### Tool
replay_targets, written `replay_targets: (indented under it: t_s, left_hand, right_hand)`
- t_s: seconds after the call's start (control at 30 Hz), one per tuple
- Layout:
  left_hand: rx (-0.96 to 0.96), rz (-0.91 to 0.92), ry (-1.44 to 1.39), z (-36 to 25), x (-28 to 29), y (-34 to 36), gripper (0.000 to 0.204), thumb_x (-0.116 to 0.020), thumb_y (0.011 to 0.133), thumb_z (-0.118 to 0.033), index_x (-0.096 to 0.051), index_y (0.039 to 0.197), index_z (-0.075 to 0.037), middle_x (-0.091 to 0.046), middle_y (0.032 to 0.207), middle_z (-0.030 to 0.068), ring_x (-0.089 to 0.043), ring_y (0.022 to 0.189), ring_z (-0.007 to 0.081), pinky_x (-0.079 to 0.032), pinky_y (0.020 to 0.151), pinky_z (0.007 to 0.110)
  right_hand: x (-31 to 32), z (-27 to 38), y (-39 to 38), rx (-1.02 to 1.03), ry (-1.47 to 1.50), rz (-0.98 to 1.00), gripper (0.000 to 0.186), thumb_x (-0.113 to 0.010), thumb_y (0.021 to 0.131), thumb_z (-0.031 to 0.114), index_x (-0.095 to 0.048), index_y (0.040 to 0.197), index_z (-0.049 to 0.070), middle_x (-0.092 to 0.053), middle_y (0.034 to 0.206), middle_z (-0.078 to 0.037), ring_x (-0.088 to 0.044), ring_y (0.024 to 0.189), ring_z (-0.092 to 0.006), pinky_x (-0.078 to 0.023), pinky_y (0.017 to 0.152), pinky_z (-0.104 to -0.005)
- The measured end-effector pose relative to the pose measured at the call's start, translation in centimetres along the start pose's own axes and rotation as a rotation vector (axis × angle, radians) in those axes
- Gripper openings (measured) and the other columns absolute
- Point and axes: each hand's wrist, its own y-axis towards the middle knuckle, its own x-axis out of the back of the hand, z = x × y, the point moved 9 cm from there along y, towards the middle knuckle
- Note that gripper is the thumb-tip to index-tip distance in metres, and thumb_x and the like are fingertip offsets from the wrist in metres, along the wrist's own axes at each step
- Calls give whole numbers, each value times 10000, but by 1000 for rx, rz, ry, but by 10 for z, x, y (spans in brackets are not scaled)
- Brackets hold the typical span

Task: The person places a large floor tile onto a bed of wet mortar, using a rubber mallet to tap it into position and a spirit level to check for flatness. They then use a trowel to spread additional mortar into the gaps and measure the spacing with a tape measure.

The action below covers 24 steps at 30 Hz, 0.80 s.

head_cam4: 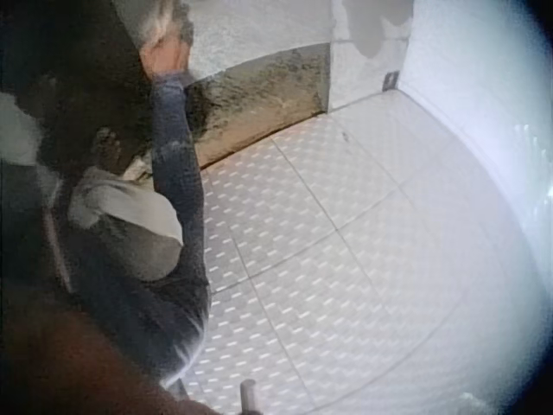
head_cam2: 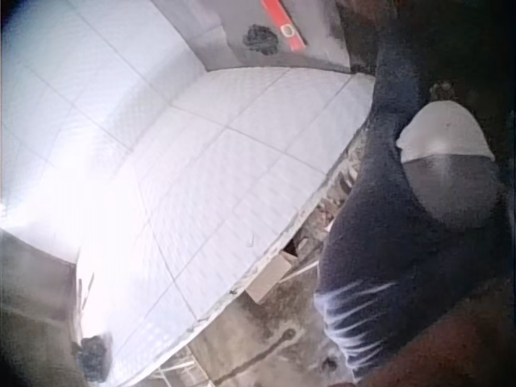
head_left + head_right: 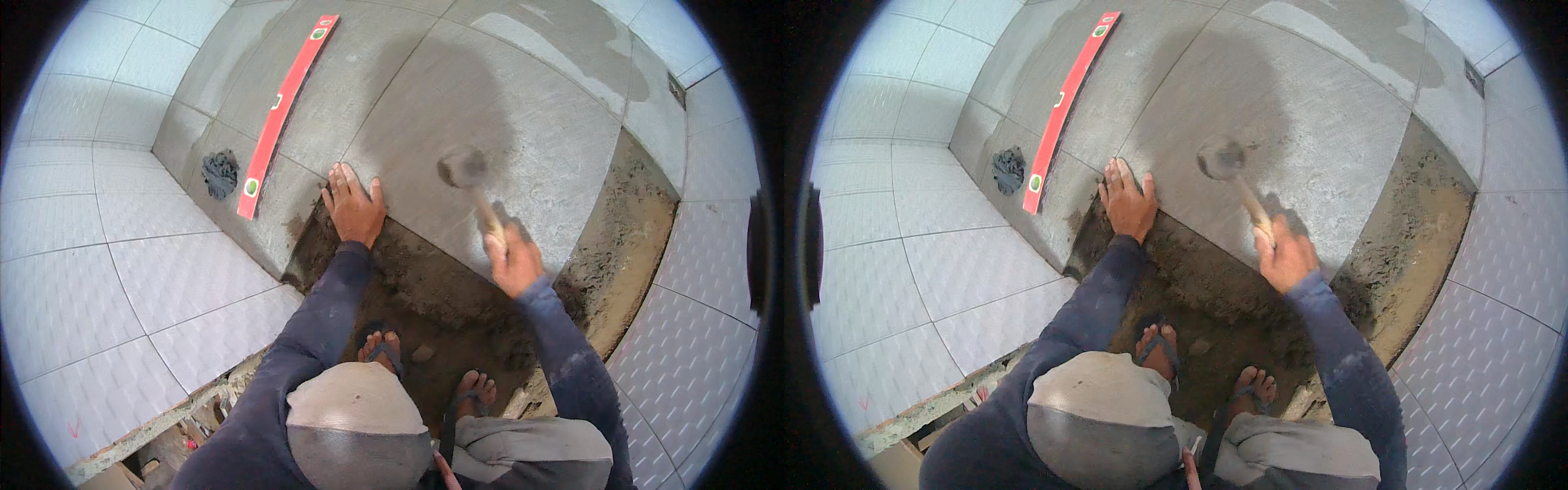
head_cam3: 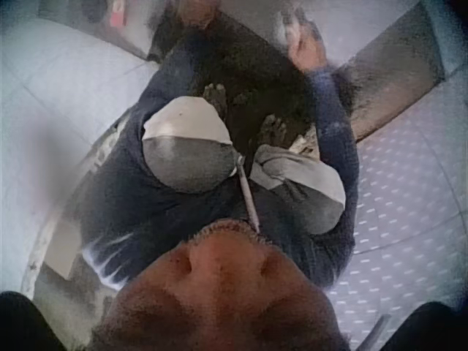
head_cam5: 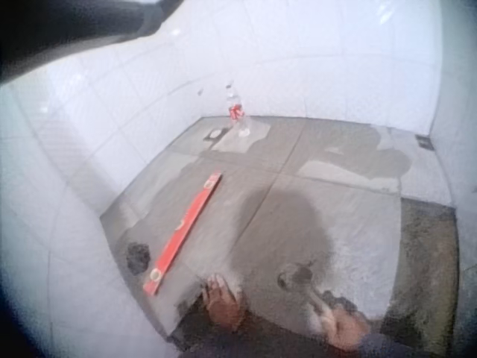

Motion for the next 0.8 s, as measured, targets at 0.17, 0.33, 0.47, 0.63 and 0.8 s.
replay_targets:
  t_s: [0.17,0.33,0.47,0.63,0.8]
  left_hand:
    - [-58,9,10,-2,2,3,687,-472,990,-425,-374,1473,54,-378,1523,269,-337,1435,403,-227,1180,546]
    - [-87,5,-7,1,1,2,681,-482,992,-409,-371,1469,65,-379,1518,276,-335,1434,410,-237,1175,553]
    - [-100,-21,11,4,-2,-3,693,-498,982,-404,-365,1472,69,-386,1517,268,-337,1435,396,-231,1178,555]
    - [23,98,51,-2,-5,4,666,-493,991,-401,-369,1492,21,-343,1566,217,-289,1472,358,-163,1188,587]
    - [-423,202,-113,-131,-3,-7,673,-483,990,-431,-356,1522,-40,-317,1591,185,-272,1485,348,-112,1186,616]
  right_hand:
    - [-16,7,19,-1,43,48,307,-578,974,325,-555,1045,27,-626,716,-272,-624,695,-502,-482,610,-556]
    - [-23,18,22,40,-80,37,325,-592,967,342,-559,1056,31,-633,694,-265,-632,670,-497,-501,606,-570]
    - [-25,23,25,115,43,14,347,-598,965,373,-567,1038,36,-627,698,-262,-622,684,-505,-495,611,-570]
    - [-16,10,12,63,68,65,372,-600,964,399,-555,993,31,-615,673,-244,-620,683,-497,-477,632,-571]
    - [40,-46,-25,-210,174,-167,371,-577,980,386,-556,982,16,-600,660,-248,-627,679,-483,-481,636,-555]
